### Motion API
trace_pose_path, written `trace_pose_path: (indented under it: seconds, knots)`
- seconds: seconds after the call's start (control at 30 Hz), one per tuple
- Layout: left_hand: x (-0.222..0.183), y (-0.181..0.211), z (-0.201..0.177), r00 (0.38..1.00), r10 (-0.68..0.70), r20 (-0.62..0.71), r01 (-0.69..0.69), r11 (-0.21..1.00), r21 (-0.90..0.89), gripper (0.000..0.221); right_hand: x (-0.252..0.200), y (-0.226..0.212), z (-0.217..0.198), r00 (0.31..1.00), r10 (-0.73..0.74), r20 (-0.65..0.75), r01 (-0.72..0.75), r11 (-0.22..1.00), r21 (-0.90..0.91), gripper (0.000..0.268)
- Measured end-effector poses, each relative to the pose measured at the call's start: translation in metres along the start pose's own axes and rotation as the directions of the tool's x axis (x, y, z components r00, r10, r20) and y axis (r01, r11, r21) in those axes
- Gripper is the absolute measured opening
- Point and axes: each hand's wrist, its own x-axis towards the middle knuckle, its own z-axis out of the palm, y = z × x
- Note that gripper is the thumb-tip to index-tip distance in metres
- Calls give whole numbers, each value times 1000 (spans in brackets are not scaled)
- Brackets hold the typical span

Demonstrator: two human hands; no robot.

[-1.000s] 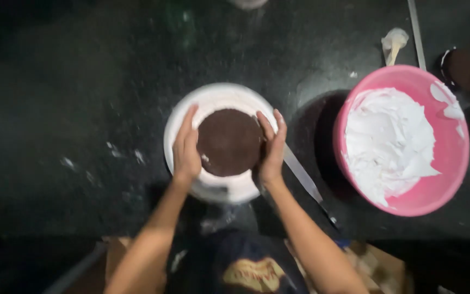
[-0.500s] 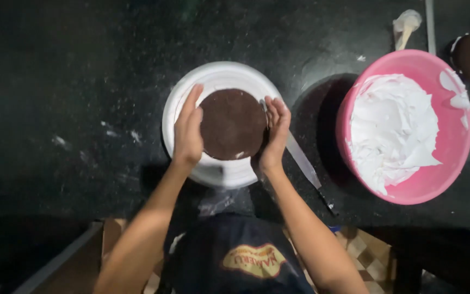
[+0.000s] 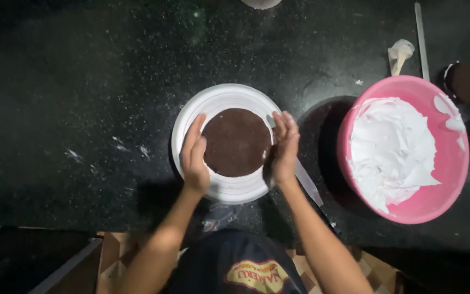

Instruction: The person assembles a layer cake on a turntable. They place chocolate cake layers onto the turntable, scoop white frosting from a pink bowl with a spatula, spread it over each layer, and add more layers, repeating the frosting and stacking steps.

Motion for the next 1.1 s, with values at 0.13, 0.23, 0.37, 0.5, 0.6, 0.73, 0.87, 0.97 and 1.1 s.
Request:
trace_pose_path:
  seconds: [0.13, 0.23, 0.37, 0.5, 0.6, 0.73, 0.87, 0.97, 1.1]
  knots:
    - [17, 39, 14, 990, -95, 105, 48, 922, 384, 59, -17, 0, 32, 980, 83, -180, -64, 992, 108, 74]
    - [-1, 15, 13, 995, 30, 93, -58, 946, 318, 60, -8, -3, 35, 984, -101, -148, 66, 972, -224, 74]
    - [1, -20, -14, 995, 32, 95, -21, 993, -115, 58, 3, -9, 7, 999, -25, -27, 26, 999, 19, 78]
    - [20, 1, -13, 988, -9, 153, 0, 998, 59, 57, -13, -5, 13, 997, 45, -55, -38, 992, 120, 76]
    - [22, 15, 2, 982, -75, 175, 31, 969, 245, 58, -14, -12, 31, 992, 59, -108, -52, 997, 65, 75]
    - [8, 19, 4, 988, -25, 151, -10, 974, 224, 57, -3, -17, 25, 995, -27, -97, 31, 999, 34, 75]
    - [43, -22, -37, 986, 165, 39, -165, 878, 449, 51, -17, -11, -44, 984, -62, -165, 55, 997, -48, 73]
    - [74, -26, -53, 966, 250, 66, -221, 666, 712, 53, -67, -12, -96, 961, -42, -274, -19, 976, -217, 55]
    - [41, -71, -76, 953, -300, 45, 281, 928, 245, 36, -121, -6, -152, 957, 73, -281, -239, 747, -621, 36]
